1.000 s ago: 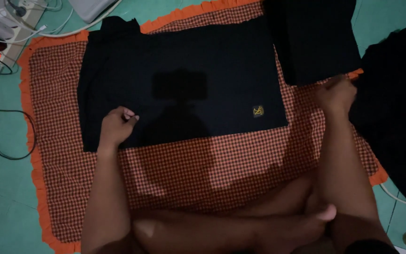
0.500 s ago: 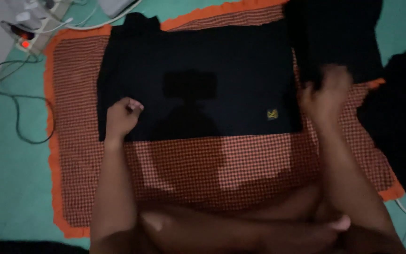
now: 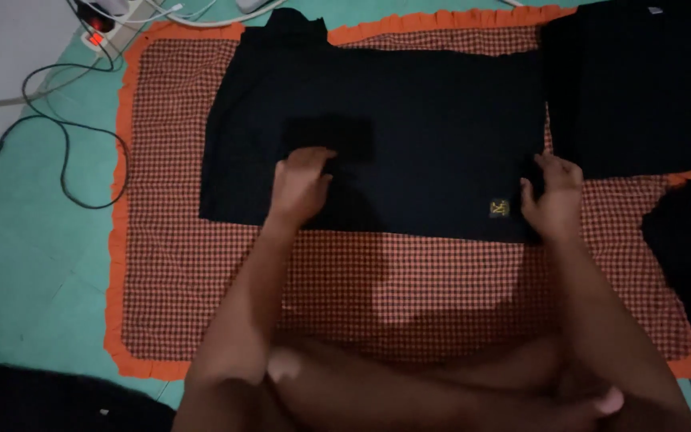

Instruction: The person folds a black t-shirt on a checkered mat. They smooth the fabric, fold the sleeves inward, fold the shirt in half lengthwise, and then fold it into a compact rectangle.

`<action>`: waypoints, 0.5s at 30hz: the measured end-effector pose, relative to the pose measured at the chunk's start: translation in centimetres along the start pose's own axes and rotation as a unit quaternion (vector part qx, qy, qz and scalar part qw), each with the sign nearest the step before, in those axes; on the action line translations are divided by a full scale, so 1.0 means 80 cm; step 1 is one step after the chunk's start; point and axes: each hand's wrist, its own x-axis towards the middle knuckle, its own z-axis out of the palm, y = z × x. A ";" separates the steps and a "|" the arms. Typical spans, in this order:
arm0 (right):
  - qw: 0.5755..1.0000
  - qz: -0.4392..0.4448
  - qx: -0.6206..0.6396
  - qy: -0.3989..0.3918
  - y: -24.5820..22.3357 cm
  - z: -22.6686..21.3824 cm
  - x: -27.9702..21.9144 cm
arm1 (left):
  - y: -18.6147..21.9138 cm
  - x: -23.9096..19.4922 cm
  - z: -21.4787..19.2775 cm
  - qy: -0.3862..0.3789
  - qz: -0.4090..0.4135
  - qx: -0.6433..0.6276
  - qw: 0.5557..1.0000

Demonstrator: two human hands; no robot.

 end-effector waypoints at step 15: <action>0.995 0.068 0.048 -0.049 0.051 0.027 -0.007 | -0.025 0.000 0.076 0.002 -0.016 0.058 0.998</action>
